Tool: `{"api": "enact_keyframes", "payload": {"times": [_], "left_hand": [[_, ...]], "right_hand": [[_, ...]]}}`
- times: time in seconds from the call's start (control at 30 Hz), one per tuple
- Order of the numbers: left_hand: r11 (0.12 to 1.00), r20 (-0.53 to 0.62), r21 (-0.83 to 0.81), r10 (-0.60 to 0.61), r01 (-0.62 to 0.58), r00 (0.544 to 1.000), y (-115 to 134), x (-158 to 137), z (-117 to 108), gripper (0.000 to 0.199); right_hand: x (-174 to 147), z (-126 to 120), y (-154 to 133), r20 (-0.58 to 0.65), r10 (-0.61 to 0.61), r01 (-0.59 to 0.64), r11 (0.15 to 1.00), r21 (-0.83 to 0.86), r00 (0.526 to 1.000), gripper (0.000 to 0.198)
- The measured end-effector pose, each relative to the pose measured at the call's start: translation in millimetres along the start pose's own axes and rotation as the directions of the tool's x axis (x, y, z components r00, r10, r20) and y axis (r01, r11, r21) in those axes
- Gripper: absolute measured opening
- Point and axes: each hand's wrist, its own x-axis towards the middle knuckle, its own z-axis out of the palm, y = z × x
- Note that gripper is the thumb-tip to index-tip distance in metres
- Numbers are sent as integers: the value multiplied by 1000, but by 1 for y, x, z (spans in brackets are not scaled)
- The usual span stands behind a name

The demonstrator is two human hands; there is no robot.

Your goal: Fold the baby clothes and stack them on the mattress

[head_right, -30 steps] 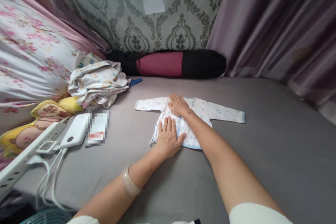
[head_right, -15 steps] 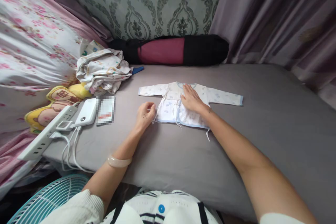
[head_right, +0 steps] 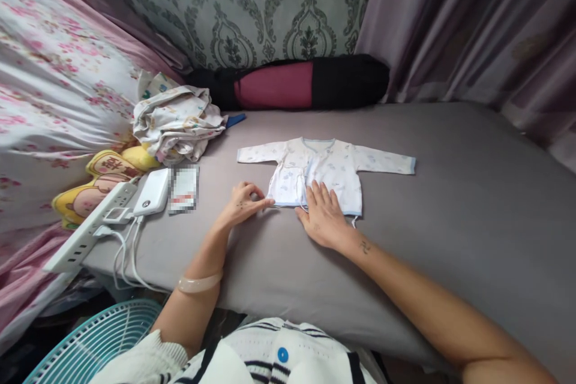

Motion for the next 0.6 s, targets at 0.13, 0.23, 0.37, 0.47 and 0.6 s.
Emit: {"api": "enact_keyframes", "payload": {"times": [0.13,0.23,0.37,0.47,0.6], "left_hand": [[997,54,5,71,-72,996,-7,-3,-2,33],[994,76,-3,108,-108,991,-11,-1,-2,25],[990,91,-9,144,-144,985,-14,0,-5,17],[986,101,-39,163,-159,981,-13,1,-12,16],[980,82,-200,23,-6,996,-13,1,-18,23]], "right_hand": [[-18,4,-7,-32,-40,39,999,-17,999,68],[-29,0,-8,-44,-109,108,994,-9,993,64],[-42,-22,-6,-29,-237,239,968,82,971,50],[-47,-48,2,18,-204,195,956,220,979,36],[-44,-78,34,81,1,-28,945,326,997,34]]}}
